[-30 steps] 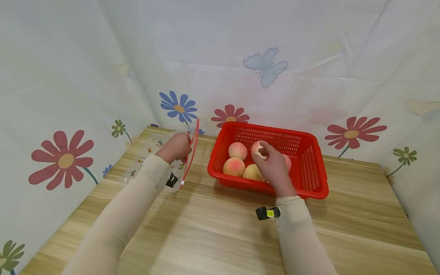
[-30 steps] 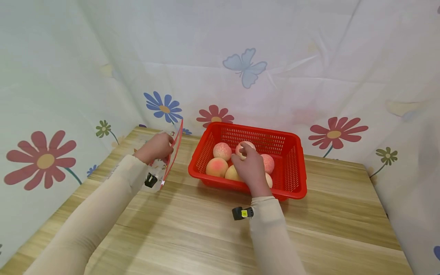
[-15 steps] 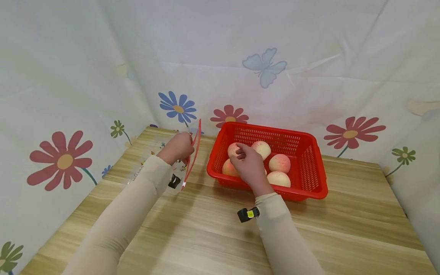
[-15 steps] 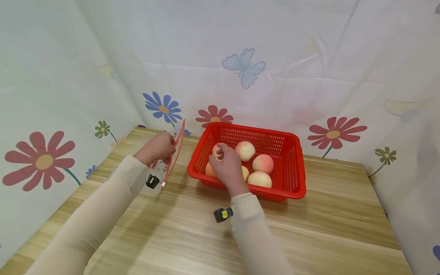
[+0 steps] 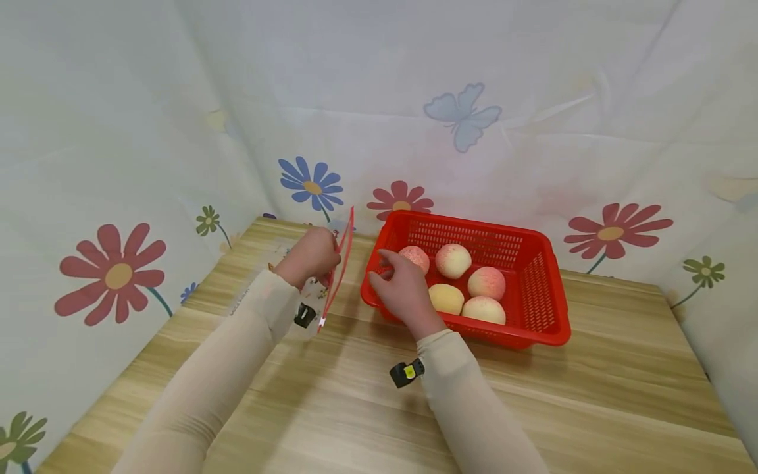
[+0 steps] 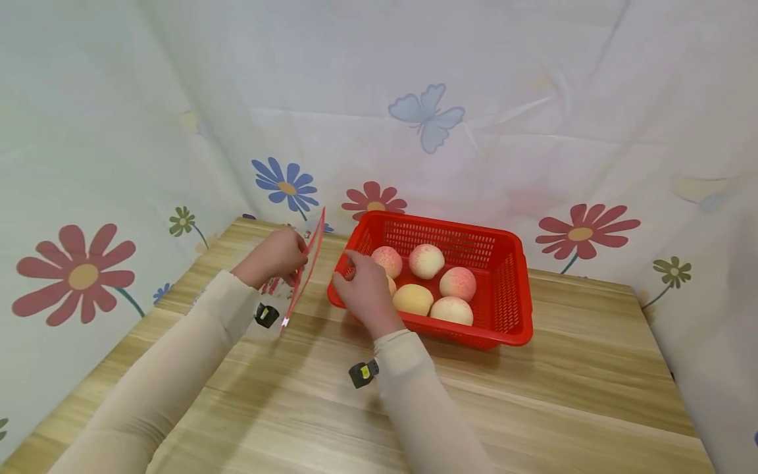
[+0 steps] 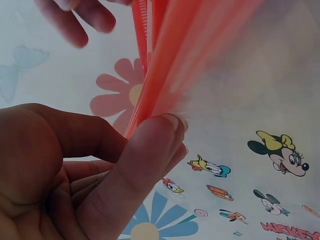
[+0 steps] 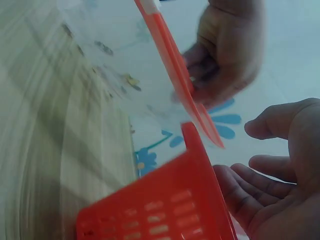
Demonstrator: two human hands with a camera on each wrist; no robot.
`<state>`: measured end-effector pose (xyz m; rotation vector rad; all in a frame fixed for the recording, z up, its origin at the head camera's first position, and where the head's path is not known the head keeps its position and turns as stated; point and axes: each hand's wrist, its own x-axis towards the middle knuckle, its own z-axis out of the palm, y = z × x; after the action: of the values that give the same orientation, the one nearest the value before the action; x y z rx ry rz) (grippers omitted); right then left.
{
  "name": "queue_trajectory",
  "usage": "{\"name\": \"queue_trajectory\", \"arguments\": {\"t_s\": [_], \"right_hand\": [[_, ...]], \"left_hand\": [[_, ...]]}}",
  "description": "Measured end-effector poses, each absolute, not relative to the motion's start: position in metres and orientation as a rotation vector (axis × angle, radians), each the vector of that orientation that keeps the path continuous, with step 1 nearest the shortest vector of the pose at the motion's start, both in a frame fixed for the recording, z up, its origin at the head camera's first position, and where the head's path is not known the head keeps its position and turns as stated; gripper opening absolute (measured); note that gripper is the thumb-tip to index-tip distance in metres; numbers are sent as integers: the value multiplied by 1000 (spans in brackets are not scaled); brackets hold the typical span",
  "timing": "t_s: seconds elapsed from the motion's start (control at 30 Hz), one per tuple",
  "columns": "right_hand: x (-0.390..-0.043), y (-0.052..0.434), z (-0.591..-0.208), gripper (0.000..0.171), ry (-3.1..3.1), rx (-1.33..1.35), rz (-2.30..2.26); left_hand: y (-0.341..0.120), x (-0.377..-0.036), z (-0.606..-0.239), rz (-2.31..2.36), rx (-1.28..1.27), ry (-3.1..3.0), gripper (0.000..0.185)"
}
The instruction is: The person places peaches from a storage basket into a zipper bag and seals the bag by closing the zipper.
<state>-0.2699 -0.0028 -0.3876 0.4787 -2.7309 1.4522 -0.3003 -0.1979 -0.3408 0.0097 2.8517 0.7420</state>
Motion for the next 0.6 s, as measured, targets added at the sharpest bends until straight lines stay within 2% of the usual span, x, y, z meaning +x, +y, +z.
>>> {"name": "queue_trajectory", "arguments": {"t_s": [0.17,0.6], "right_hand": [[-268,-17,-387,48,-2719,561,1406],[-269,-36,-380,55,-2797,646,1441]], "left_hand": [[-195,-298,-342,784,-27,2835,18],[-190,-287,-336,850,-40,2842,15]]}}
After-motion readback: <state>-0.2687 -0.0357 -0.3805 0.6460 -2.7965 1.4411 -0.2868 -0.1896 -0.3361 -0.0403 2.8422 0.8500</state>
